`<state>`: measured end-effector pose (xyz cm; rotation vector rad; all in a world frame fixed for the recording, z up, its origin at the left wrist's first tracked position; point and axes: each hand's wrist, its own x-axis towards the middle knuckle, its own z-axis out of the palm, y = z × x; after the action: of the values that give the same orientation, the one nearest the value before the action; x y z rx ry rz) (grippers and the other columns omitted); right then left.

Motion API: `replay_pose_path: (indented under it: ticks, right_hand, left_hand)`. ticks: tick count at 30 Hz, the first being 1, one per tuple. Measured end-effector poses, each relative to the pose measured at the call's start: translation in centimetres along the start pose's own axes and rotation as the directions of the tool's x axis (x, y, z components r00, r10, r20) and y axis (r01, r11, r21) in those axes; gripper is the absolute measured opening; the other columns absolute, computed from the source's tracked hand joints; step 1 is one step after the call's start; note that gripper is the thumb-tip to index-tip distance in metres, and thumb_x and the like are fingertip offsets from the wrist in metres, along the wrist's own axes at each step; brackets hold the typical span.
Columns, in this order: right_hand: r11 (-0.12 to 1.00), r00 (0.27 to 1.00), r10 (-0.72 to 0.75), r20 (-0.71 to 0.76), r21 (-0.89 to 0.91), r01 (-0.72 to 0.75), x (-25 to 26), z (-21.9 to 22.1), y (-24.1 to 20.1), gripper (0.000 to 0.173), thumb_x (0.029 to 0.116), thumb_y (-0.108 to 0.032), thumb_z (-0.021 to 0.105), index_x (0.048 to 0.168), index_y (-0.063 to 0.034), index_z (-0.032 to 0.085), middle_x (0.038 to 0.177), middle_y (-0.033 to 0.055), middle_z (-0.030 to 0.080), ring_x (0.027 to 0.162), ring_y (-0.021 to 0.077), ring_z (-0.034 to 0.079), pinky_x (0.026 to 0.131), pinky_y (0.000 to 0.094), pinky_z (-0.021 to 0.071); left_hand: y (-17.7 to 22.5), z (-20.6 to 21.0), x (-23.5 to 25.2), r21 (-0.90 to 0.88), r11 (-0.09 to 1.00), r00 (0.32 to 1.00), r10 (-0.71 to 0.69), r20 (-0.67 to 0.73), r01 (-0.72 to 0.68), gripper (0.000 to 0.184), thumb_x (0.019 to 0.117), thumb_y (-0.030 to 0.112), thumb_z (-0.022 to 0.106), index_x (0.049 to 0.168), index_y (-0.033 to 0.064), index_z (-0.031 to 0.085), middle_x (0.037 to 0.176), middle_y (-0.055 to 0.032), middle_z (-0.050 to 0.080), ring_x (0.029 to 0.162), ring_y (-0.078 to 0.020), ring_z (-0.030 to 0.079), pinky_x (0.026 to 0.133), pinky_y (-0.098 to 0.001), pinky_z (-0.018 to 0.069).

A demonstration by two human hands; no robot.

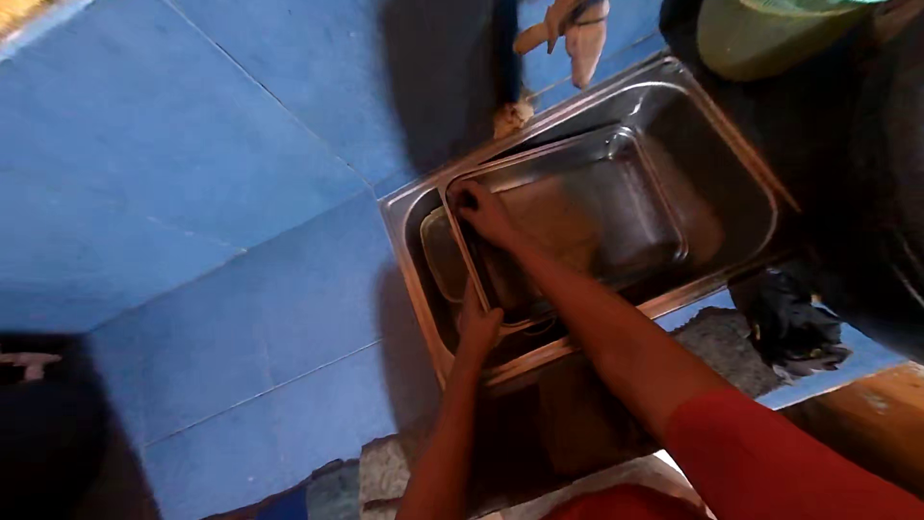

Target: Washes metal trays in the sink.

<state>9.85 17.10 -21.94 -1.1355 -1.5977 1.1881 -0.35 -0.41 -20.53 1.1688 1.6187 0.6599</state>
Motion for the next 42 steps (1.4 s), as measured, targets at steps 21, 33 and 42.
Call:
replay_pose_path:
  ticks: [21, 33, 42]
  right_hand:
    - [0.997, 0.993, -0.027, 0.112, -0.074, 0.036, -4.8, 0.2, -1.3, 0.031, 0.1025, -0.003, 0.054, 0.132, 0.0044, 0.061, 0.130, 0.0230, 0.064, 0.125, 0.0306, 0.061, 0.109, 0.0422, 0.0479]
    - [0.961, 0.911, 0.019, 0.412, -0.257, 0.097, -17.5, -2.2, -2.0, 0.025, 0.0997, -0.024, 0.065, 0.104, 0.0003, 0.067, 0.102, 0.0182, 0.064, 0.095, 0.0311, 0.065, 0.084, 0.0499, 0.0550]
    - [0.766, 0.819, 0.403, 0.409, -0.641, -0.056, -19.9, -14.8, 0.9, 0.028, 0.1017, -0.022, 0.065, 0.123, -0.0034, 0.068, 0.120, 0.0192, 0.066, 0.110, 0.0359, 0.065, 0.097, 0.0581, 0.0515]
  left_hand:
    - [0.8, -1.0, -0.7, -0.045, 0.999, 0.989, -0.011, 0.145, 0.017, 0.085, 0.0988, 0.017, 0.063, 0.166, 0.0269, 0.013, 0.148, -0.0164, 0.053, 0.117, -0.0269, 0.064, 0.092, -0.0454, 0.0562]
    - [3.5, 1.6, 1.7, -0.246, 0.963, 0.983, -0.145, -0.109, 0.114, 0.067, 0.1078, 0.047, 0.048, 0.164, 0.0176, 0.025, 0.151, -0.0187, 0.050, 0.132, -0.0289, 0.055, 0.107, -0.0510, 0.0470]
    - [2.1, 2.3, 2.4, -0.131, 0.989, 0.967, 0.029, -0.251, -0.063, 0.059, 0.1029, 0.010, 0.058, 0.158, 0.0061, 0.037, 0.154, -0.0182, 0.048, 0.138, -0.0248, 0.052, 0.114, -0.0420, 0.0435]
